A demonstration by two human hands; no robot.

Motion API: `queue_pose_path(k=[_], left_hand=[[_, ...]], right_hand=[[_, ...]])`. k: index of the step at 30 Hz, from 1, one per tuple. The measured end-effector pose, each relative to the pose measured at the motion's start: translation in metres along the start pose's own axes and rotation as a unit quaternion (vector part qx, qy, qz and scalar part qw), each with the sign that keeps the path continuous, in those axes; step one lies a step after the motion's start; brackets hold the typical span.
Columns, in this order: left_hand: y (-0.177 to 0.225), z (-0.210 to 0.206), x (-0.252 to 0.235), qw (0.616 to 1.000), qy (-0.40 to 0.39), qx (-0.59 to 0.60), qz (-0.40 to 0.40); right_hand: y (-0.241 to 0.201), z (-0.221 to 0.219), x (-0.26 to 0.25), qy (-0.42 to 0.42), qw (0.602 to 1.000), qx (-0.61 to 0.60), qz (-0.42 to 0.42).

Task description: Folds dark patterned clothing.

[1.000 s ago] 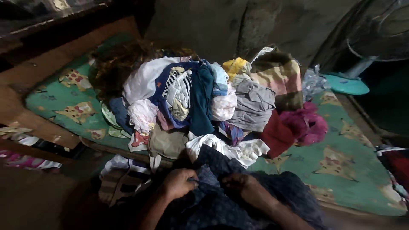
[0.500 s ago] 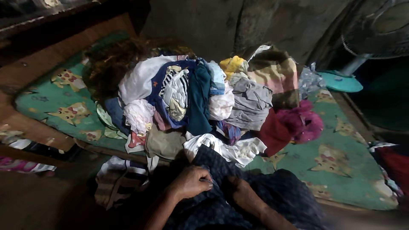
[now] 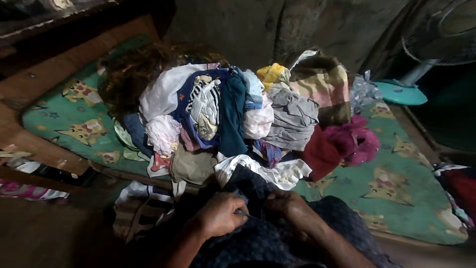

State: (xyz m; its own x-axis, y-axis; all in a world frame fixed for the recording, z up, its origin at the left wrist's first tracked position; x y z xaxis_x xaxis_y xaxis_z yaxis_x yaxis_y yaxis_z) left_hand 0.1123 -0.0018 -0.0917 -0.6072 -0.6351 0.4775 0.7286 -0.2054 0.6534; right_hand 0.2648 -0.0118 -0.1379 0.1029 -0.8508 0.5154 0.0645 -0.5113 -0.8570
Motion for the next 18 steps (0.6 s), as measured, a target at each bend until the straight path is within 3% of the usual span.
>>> queue_pose_path(k=[3, 8, 11, 15, 18], left_hand=[[0.014, 0.008, 0.007, 0.988, 0.111, 0.037, -0.096], [0.033, 0.016, 0.018, 0.932, 0.286, 0.032, -0.221], [0.036, 0.016, 0.02, 0.912, 0.334, -0.012, -0.24], [0.036, 0.006, 0.021, 0.892, 0.361, -0.105, -0.249], [0.035, 0.003, 0.021, 0.884, 0.375, -0.103, -0.26]], right_hand=[[-0.003, -0.004, 0.002, -0.003, 1.0, -0.026, 0.005], [-0.007, -0.014, 0.004, -0.033, 0.999, 0.032, 0.028], [-0.007, -0.013, 0.006, -0.04, 0.999, 0.027, 0.024], [-0.013, -0.013, 0.012, -0.035, 0.995, -0.093, 0.016], [-0.014, -0.017, 0.016, -0.044, 0.992, -0.115, 0.02]])
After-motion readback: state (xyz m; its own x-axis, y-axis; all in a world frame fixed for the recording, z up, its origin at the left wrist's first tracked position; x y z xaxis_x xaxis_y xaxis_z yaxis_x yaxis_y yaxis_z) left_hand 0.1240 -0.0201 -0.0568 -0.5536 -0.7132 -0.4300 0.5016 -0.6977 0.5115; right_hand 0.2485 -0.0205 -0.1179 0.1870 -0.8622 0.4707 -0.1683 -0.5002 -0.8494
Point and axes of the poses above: each hand's wrist, its own x-axis away from the middle knuckle, its own z-axis out of the back of the hand, y = z × x, the point moved 8 cm from there along -x, towards the middle knuckle, and after that the axes turned 2 degrees about z, right-handed, at the moved point
